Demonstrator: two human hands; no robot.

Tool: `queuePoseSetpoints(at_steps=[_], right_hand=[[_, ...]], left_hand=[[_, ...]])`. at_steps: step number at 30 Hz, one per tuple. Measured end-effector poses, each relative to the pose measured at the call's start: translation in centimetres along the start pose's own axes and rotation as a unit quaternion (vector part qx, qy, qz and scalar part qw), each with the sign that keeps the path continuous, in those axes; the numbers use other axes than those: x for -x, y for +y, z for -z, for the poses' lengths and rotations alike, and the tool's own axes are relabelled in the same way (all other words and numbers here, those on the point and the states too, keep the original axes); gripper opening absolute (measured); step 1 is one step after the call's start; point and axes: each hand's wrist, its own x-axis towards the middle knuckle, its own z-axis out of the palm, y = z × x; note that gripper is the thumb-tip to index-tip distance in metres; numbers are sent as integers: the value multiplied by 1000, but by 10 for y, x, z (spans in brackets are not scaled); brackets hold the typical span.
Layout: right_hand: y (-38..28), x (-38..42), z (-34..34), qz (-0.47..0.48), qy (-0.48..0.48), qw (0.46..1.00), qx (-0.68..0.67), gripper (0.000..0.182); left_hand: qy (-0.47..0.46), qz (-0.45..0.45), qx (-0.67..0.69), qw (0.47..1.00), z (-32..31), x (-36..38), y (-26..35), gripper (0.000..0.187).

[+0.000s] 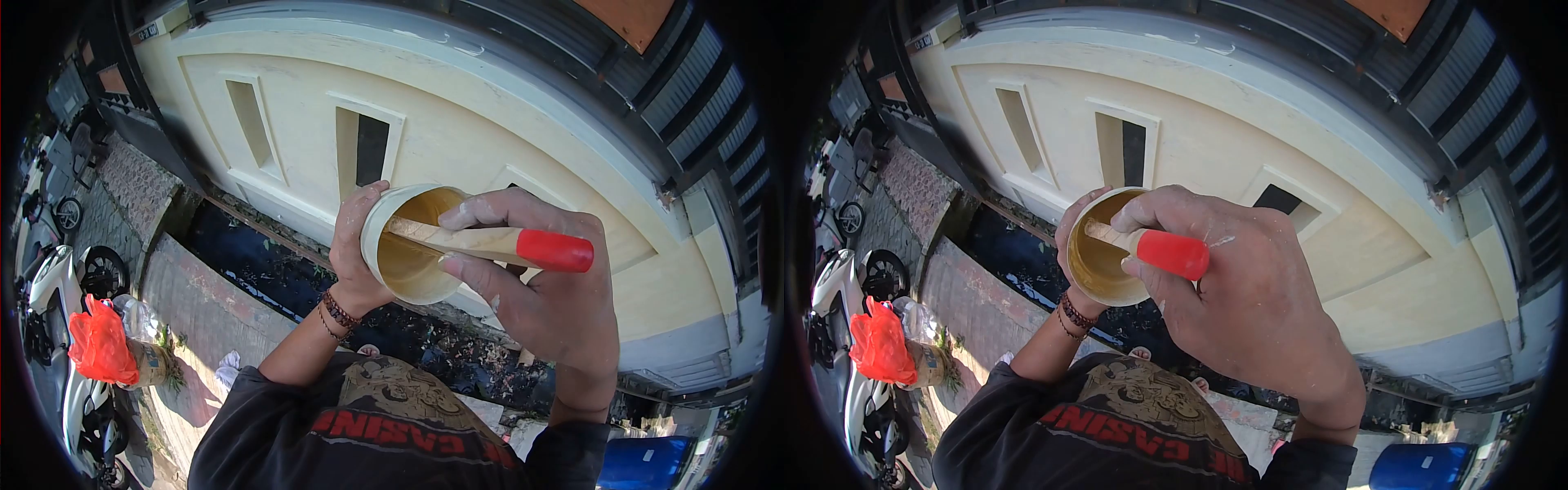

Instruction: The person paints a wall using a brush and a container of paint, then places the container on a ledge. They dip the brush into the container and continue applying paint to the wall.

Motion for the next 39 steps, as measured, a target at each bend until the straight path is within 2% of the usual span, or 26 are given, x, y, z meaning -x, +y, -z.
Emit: queuePoseSetpoints(at_steps=[1, 3, 6, 7, 9, 13, 15, 16, 18, 19, 20, 21, 22, 24, 25, 27, 29, 31, 33, 39], right_hand=[[2, -1, 2, 1, 0, 1000, 0, 27], [6, -3, 7, 64, -52, 997, -10, 28], [9, -8, 12, 101, -89, 991, -10, 27], [8, -8, 13, 100, -89, 991, -10, 27], [5, -8, 16, 90, -127, 988, 11, 25], [2, -9, 17, 112, -137, 984, 29, 23], [2, -7, 15, 74, -129, 989, 18, 26], [3, -6, 16, 74, -129, 989, 19, 26], [5, -4, 19, 104, -101, 989, 18, 27], [4, -1, 19, 105, -102, 989, 19, 27], [3, 3, 19, 88, -55, 995, 1, 26], [1, 7, 18, 71, -8, 997, -18, 26], [2, 9, 18, 72, -9, 997, -17, 26], [4, 15, 16, 115, 33, 991, 64, 24], [5, 17, 15, 115, 33, 991, 65, 24], [6, 20, 15, 145, 17, 980, 139, 25], [10, 24, 17, 155, 5, 974, 162, 27], [17, 27, 16, 210, -3, 959, 191, 39], [14, 28, 16, 216, -7, 957, 196, 37], [13, 32, 11, 230, -5, 947, 224, 28]], left_hand=[[-24, 38, 8, 999, 3, 1, -2, 96], [-49, 77, 16, 996, 5, 2, -3, 95], [-55, 92, 39, 993, 5, 2, 0, 90], [-44, 85, 27, 995, 4, 1, 3, 62], [-34, 77, 15, 996, 3, 0, 4, 44], [-48, 96, 25, 994, 4, 2, 2, 46], [-54, 110, 30, 992, 3, -2, 4, 43], [-35, 13, 21, 999, 2, -8, 8, 45], [-15, -86, 12, 996, 2, -12, 11, 51], [-35, -51, 19, 998, 4, -10, 13, 72], [-55, -16, 25, 998, 6, -9, 14, 95], [-53, -17, 25, 998, 8, -9, 15, 95], [-81, 7, 35, 996, 10, -9, 15, 96], [-119, 55, 45, 990, 12, -10, 20, 98], [-118, 55, 46, 990, 13, -11, 22, 98], [-168, 131, 102, 972, 15, -12, 25, 97], [-189, 121, 110, 968, 17, -12, 23, 97], [-211, 112, 117, 964, 18, -12, 23, 96], [-222, 129, 162, 953, 17, -11, 23, 96], [-255, 150, 157, 942, 22, -19, 28, 97]])
